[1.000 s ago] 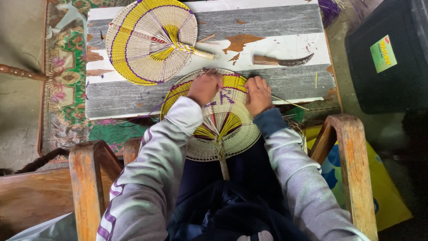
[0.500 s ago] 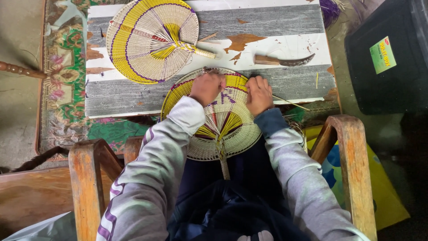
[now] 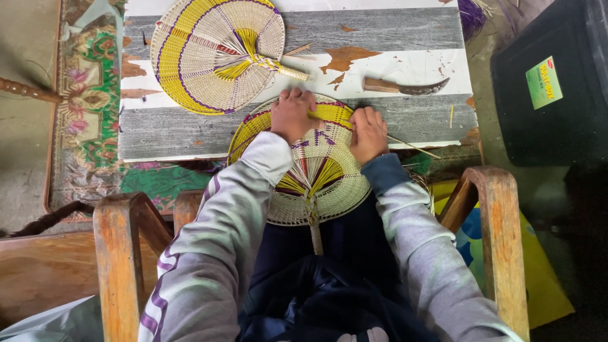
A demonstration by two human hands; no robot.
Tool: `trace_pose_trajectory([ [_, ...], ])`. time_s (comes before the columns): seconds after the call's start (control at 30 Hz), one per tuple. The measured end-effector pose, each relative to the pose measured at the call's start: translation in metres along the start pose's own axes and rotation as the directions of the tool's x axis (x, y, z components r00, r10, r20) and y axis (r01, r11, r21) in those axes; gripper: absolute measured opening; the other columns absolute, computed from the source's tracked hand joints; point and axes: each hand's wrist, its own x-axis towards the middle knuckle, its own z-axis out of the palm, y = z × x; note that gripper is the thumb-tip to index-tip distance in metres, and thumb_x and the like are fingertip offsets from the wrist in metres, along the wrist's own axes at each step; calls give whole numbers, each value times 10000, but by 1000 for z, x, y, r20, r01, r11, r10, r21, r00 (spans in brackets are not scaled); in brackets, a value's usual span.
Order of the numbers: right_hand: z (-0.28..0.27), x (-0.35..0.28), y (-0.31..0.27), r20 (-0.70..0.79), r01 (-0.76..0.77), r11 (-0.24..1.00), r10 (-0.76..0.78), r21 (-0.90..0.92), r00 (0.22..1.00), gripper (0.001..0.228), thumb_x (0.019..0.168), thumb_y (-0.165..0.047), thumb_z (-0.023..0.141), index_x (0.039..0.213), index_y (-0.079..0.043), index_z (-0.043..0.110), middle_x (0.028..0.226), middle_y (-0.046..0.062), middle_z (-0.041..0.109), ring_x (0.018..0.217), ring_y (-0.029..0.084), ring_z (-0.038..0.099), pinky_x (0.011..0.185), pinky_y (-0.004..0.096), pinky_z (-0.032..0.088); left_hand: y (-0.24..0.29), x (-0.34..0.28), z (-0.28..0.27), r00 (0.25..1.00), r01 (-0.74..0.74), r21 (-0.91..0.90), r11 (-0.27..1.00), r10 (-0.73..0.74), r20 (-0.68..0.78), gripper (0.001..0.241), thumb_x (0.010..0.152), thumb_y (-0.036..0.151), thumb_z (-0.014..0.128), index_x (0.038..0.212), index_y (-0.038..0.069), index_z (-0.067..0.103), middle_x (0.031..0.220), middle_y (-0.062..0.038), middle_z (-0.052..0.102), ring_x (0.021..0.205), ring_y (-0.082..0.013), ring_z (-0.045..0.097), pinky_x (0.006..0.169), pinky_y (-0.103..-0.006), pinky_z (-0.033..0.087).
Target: Weaving the outer edge of a decorative hand fan using thin strips of material
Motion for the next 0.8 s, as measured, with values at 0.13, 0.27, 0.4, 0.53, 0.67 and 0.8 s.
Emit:
trace_pose_trajectory([
  [0.13,-5,1,-5,26,-2,1000,1,11,1000,177,921,-147,561,1024,-219,436,1012,3,417,1047,273,470,889,422,405,-1,11,-3,996,-2,23,1000,0,95,437,786,541,829,992,236,593,1245,-34,552,1325,-340,461,1034,-549,450],
  [0.27,0,3,1,68,-9,1000,7,30,998,161,935,-139,537,1030,-214,430,1018,4,407,1056,274,459,906,413,399,-1,17,6,995,21,87,996,-29,95,427,788,552,802,988,244,583,1258,-29,541,1313,-339,461,1022,-536,455],
  [0.4,-2,3,2,75,-2,1000,3,-18,997,162,947,-161,542,1055,-212,434,1056,30,419,1091,292,463,928,437,414,-6,-1,0,998,-8,14,1000,7,68,391,819,543,784,991,255,583,1264,-11,522,1321,-336,439,1059,-522,414],
  [0.53,-14,2,0,148,-29,998,39,-64,988,149,946,-195,557,1034,-219,439,1056,24,437,1097,302,494,920,468,440,-17,-2,17,997,24,-87,996,-17,74,335,865,559,711,1049,322,562,1277,38,501,1330,-297,435,1097,-464,398],
  [0.67,-28,5,-5,122,-153,962,184,-228,975,145,922,-251,598,990,-226,473,1061,10,468,1113,271,522,954,457,449,-18,-3,17,994,77,-141,987,-65,91,394,806,552,758,1078,343,563,1325,61,487,1346,-281,413,1111,-434,362],
  [0.8,0,20,5,124,-191,977,202,-98,971,166,898,-258,670,976,-203,534,1043,42,495,1105,309,569,955,461,493,-13,-3,17,989,131,-158,979,-119,83,410,774,535,790,1083,370,579,1324,73,491,1337,-261,410,1104,-408,351],
])
